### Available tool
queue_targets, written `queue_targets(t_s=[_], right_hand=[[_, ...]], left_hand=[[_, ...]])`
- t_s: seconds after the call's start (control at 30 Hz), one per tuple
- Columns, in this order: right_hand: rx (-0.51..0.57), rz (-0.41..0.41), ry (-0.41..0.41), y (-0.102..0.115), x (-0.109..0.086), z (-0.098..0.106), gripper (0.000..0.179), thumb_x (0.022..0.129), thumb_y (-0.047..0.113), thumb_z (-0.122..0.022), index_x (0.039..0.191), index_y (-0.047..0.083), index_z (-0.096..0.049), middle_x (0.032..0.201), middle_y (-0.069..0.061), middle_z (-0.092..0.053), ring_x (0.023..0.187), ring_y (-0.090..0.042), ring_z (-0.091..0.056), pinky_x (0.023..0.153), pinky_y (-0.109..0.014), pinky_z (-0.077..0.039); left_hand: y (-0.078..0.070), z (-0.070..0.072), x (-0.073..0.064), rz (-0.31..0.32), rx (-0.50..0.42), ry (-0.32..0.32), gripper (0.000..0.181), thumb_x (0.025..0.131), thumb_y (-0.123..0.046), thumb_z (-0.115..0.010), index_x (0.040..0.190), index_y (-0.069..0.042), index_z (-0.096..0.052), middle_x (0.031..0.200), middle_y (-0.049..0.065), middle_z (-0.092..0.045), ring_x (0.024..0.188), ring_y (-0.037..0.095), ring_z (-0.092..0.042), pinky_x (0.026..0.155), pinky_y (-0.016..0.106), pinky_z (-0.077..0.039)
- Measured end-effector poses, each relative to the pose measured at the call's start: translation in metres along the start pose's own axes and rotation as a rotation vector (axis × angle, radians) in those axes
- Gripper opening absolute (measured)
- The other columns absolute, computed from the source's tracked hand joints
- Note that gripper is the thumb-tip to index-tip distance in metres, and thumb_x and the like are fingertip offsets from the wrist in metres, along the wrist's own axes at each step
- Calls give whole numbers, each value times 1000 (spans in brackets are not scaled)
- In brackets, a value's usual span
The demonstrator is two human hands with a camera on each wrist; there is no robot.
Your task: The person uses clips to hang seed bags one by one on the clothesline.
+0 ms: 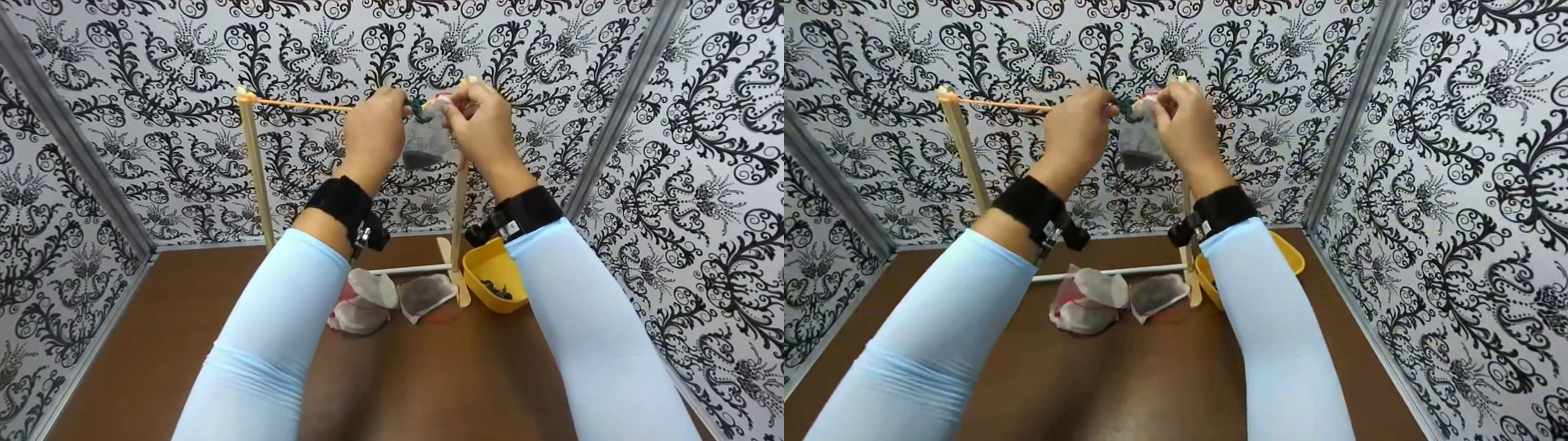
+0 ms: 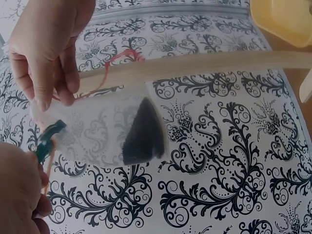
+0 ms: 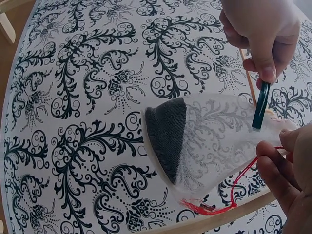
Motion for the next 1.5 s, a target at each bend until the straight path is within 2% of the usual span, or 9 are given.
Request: queue_targets(t_s=[0.23, 0.33, 0.43, 0.6, 0.77, 0.93, 1.07, 1.33, 1.5], right_hand=[[-18, -16, 37, -7, -1, -12, 14, 107, 18, -80, 113, 5, -78, 115, -3, -70, 90, -16, -76, 78, -25, -66], [-69, -4, 32, -9, -3, -15, 15, 107, 20, -80, 111, 6, -78, 113, -2, -68, 90, -15, -74, 78, -25, -65], [-106, -6, 17, -13, -6, -14, 16, 107, 21, -80, 110, 5, -77, 110, -2, -67, 90, -15, -70, 77, -24, -65], [-143, -11, 7, -20, -13, -12, 20, 107, 25, -81, 110, 6, -77, 105, -2, -68, 89, -16, -67, 76, -24, -63], [-126, -78, 19, -33, -22, -14, 23, 109, 32, -79, 110, 9, -76, 101, -1, -70, 86, -16, -68, 74, -24, -63], [-120, -52, 0, -38, -29, -16, 21, 108, 30, -79, 109, 9, -78, 100, 0, -72, 85, -17, -67, 69, -24, -61], [-84, -62, -10, -43, -34, -15, 17, 108, 26, -80, 111, 9, -78, 104, -1, -72, 87, -17, -68, 70, -23, -62], [81, -86, -89, -58, -53, 3, 27, 107, 16, -79, 133, 9, -77, 118, -2, -73, 96, -19, -72, 81, -26, -67], [34, -11, -253, -74, -72, 36, 19, 110, 21, -75, 112, 3, -80, 95, -1, -74, 81, -16, -66, 71, -22, -59]], left_hand=[[13, -10, -16, -48, -96, 185, 53, 115, -52, -60, 153, -14, -62, 149, 6, -72, 120, 24, -75, 100, 35, -66], [25, -3, -30, -85, -177, 94, 55, 115, -46, -63, 158, -13, -60, 153, 9, -72, 123, 26, -76, 105, 36, -65], [43, 1, -54, -115, -265, -27, 41, 115, -37, -68, 146, -10, -70, 132, 10, -79, 107, 25, -78, 94, 37, -67], [97, -19, -110, -50, -330, -100, 23, 112, -33, -73, 114, -11, -80, 103, 8, -80, 88, 27, -75, 81, 44, -65], [169, -65, -172, 129, -368, -67, 23, 109, -33, -77, 112, -11, -82, 104, 10, -84, 91, 33, -79, 85, 53, -65], [237, -115, -231, 335, -343, 52, 26, 108, -34, -77, 119, -12, -83, 108, 14, -86, 97, 41, -81, 86, 63, -63], [271, -147, -268, 440, -290, 228, 30, 109, -32, -73, 127, -10, -83, 117, 17, -85, 102, 44, -81, 89, 66, -63], [299, -175, -307, 541, -181, 439, 33, 106, -14, -66, 134, -7, -82, 140, 25, -75, 124, 55, -73, 100, 71, -61], [301, -179, -310, 545, -168, 471, 20, 102, -14, -73, 117, -7, -85, 126, 23, -80, 112, 49, -78, 92, 68, -64]])
Point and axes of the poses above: each hand's wrist, its own x-axis towards the middle knuckle, its own z-axis out of the back of the hand, y = z × x, the point moved 9 cm from there along x, towards the middle knuckle
